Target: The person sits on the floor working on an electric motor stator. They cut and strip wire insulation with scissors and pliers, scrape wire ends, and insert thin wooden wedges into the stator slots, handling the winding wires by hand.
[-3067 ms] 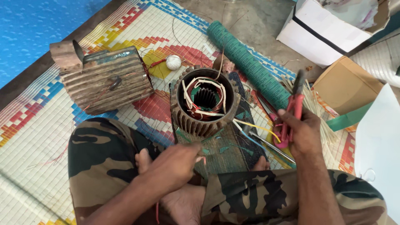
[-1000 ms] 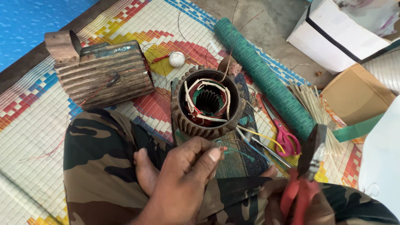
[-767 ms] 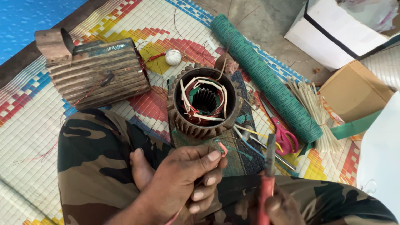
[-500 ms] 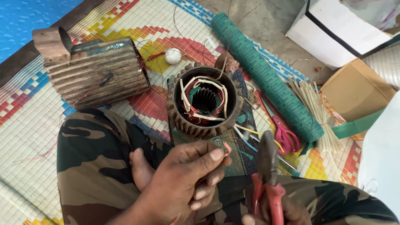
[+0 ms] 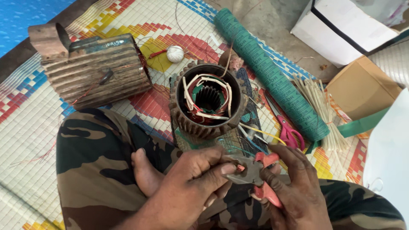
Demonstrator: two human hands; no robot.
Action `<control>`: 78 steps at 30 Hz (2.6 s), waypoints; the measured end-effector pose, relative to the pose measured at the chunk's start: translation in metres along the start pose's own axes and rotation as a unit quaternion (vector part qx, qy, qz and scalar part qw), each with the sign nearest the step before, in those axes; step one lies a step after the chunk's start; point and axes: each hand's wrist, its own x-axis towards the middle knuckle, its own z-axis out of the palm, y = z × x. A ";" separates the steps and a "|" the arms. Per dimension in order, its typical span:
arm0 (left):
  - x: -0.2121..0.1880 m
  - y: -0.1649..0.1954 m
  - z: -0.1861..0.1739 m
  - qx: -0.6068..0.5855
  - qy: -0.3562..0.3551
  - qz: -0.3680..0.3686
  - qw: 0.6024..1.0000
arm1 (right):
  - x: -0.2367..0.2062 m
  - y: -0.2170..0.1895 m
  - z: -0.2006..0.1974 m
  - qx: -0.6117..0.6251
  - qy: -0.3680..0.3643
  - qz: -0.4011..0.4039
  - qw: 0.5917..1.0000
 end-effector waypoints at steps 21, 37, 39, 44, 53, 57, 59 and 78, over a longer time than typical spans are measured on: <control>-0.009 0.013 0.007 0.251 0.055 0.217 0.942 | -0.034 -0.032 0.039 0.583 -0.072 0.242 0.772; 0.004 -0.005 0.021 0.247 0.166 0.178 0.938 | -0.047 -0.047 0.037 0.573 -0.043 0.249 0.780; 0.004 -0.005 0.020 0.212 0.165 0.173 0.948 | -0.046 -0.053 0.039 0.535 -0.017 0.247 0.808; 0.002 0.000 0.020 0.249 0.161 0.170 0.940 | -0.053 -0.056 0.042 0.356 0.020 0.221 0.908; -0.003 0.004 0.021 0.283 0.166 0.176 0.928 | -0.073 -0.038 0.050 0.289 -0.023 0.216 0.932; -0.005 0.010 0.022 0.285 0.176 0.116 0.935 | -0.072 -0.038 0.051 0.426 -0.053 0.215 0.877; -0.006 0.016 0.021 0.310 0.169 0.120 0.928 | -0.071 -0.037 0.052 0.465 -0.067 0.218 0.855; -0.019 0.042 0.007 0.357 0.041 0.265 0.895 | -0.120 0.055 0.051 0.543 -0.011 0.361 0.758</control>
